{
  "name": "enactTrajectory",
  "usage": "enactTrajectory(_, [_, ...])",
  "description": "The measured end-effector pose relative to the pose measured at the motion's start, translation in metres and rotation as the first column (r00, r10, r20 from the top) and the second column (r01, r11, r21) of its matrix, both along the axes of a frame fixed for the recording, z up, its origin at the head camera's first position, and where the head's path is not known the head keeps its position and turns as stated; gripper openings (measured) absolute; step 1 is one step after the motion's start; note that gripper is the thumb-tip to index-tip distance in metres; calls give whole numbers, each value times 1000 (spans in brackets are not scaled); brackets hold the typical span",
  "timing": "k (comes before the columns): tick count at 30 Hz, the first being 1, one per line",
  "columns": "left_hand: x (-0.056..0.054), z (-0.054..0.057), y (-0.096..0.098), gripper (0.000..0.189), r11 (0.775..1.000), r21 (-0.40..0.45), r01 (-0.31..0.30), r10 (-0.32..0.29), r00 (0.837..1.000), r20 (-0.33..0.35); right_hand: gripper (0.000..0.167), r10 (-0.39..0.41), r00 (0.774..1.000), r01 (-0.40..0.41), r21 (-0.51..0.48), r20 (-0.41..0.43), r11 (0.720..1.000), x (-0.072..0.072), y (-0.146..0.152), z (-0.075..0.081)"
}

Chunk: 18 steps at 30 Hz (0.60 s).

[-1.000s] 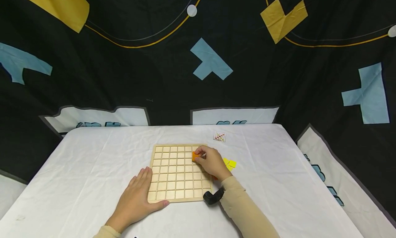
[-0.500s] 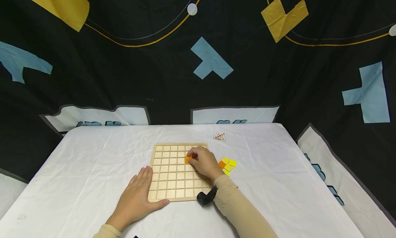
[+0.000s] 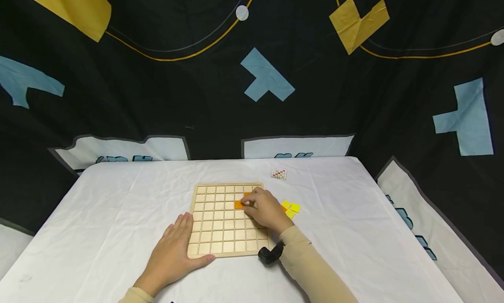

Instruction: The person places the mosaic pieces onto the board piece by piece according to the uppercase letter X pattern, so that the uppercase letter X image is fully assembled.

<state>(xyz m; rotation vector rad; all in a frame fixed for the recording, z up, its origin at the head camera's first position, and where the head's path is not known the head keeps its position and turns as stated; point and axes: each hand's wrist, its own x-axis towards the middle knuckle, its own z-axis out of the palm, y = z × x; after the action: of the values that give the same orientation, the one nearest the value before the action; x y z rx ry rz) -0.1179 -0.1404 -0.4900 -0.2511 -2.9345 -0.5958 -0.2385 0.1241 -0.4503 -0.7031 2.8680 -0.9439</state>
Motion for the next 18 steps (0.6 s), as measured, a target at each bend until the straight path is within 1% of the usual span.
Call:
enactTrajectory(3, [0,0,-1,130,1000,-7,1,-1,1000,-4,28,-54,998,54,4,-25,999,1,14,1])
enactTrajectory(5, [0,0,-1,131,1000,-7,2,-2,1000,-9,28,-97,995,98,3,-37,995,0,27,1])
enactTrajectory(8, [0,0,-1,131,1000,-3,-3,3,1000,-14,26,-159,987,159,-14,-26,987,0,45,2])
enactTrajectory(11, [0,0,-1,131,1000,0,-8,8,1000,-18,26,-199,980,199,9,-5,980,-1,62,3])
enactTrajectory(14, [0,0,-1,131,1000,-5,-10,10,1000,-15,26,-191,981,190,56,24,980,1,73,1])
enactTrajectory(18, [0,0,0,131,1000,-5,-12,12,1000,-4,23,-131,989,125,91,66,988,5,80,-3])
